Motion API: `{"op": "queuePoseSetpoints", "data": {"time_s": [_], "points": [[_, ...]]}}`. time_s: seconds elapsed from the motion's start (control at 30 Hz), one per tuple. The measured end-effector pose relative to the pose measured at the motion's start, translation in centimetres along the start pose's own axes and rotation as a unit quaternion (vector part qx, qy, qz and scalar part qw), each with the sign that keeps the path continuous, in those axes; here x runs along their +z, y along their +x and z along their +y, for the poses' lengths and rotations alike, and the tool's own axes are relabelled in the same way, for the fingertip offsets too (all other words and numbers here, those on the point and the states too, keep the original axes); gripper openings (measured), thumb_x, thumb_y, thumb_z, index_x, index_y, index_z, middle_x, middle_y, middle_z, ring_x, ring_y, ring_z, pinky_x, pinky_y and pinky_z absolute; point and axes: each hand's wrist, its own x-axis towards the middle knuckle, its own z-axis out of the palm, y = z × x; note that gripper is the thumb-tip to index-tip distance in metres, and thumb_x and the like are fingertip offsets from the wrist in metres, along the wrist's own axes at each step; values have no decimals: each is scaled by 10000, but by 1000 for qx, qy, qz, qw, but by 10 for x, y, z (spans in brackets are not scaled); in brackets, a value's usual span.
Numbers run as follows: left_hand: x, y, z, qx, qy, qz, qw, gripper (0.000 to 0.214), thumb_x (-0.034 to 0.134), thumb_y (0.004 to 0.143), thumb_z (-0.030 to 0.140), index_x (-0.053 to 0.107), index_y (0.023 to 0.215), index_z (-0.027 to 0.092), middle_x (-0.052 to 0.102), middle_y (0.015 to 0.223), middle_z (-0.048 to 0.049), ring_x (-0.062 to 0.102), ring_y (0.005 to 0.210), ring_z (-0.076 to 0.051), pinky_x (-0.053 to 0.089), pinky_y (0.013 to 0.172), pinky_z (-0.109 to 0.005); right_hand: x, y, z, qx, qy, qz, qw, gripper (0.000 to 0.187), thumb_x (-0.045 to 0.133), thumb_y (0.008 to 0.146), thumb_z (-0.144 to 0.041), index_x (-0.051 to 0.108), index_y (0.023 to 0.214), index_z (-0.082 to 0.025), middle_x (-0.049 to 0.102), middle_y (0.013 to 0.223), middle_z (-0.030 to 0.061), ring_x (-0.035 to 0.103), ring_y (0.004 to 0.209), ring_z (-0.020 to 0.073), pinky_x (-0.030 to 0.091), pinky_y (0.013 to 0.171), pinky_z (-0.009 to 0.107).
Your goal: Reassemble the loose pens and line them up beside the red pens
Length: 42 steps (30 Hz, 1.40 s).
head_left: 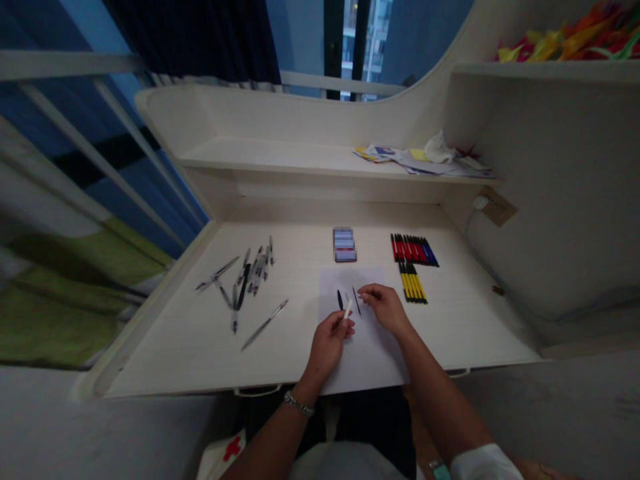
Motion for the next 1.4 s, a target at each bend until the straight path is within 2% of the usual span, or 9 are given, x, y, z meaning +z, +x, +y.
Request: {"op": "queuePoseSetpoints", "data": {"time_s": [0.23,0.43,0.53,0.67,0.77,0.87,0.97,1.17,1.4], "points": [[2,-2,2,3,33,-3,999,338,563,820,387,659,1046,154,693,870,-75,643,749,-176,514,707,-302,-3,-10,-31,-36,-58,-10,998,185,547,826,-246,708,911,-212,710,939,38,633,907,172,458,852,293],[3,-3,-1,2,34,-2,999,312,560,823,378,661,1015,153,699,862,-75,654,740,-178,524,708,-312,-5,-13,-38,-76,-90,-52,992,176,553,848,-218,719,907,-218,703,909,34,630,882,158,456,833,270],[2,-3,-3,2,14,-9,1000,329,557,835,367,633,1075,155,697,880,-74,662,760,-179,527,739,-325,-8,-13,-39,-83,-78,-88,990,199,546,862,-245,724,947,-218,698,941,44,627,887,157,456,828,266],[0,-2,-2,20,-1,-22,1000,313,568,838,369,616,1078,175,697,903,-70,663,863,-194,509,823,-340,-11,-6,-30,-58,-55,-146,986,282,500,889,-306,684,1082,-213,694,1010,48,626,920,168,460,836,285],[-1,-2,3,28,14,-16,999,274,583,828,391,634,983,171,700,926,-79,658,903,-198,485,854,-330,-4,3,-15,-3,-117,-86,989,286,499,882,-306,672,1086,-206,700,1017,46,629,918,170,455,829,281],[-2,-2,8,27,11,0,1000,268,587,825,405,636,943,169,707,942,-79,657,912,-196,479,837,-310,9,11,-3,82,-264,-39,960,236,566,835,-340,689,982,-202,705,982,69,631,923,194,443,817,286],[-4,-2,9,25,9,6,1000,269,591,824,409,651,939,173,711,968,-77,655,920,-200,484,814,-301,22,15,0,134,-367,-26,920,273,563,826,-420,682,941,-203,691,1003,104,628,945,230,444,789,314],[-5,-1,6,14,8,19,1000,304,606,812,414,672,969,163,719,960,-92,660,910,-216,488,810,-321,35,21,-7,165,-440,-48,881,272,477,873,-311,652,1027,-170,654,1077,168,627,980,276,454,782,367],[-6,0,4,10,8,26,1000,325,601,818,421,672,993,157,725,916,-88,667,875,-214,494,808,-329,38,18,-11,138,-472,-54,869,290,495,802,-139,624,1061,-129,631,1086,196,614,988,288,463,767,373]]}}
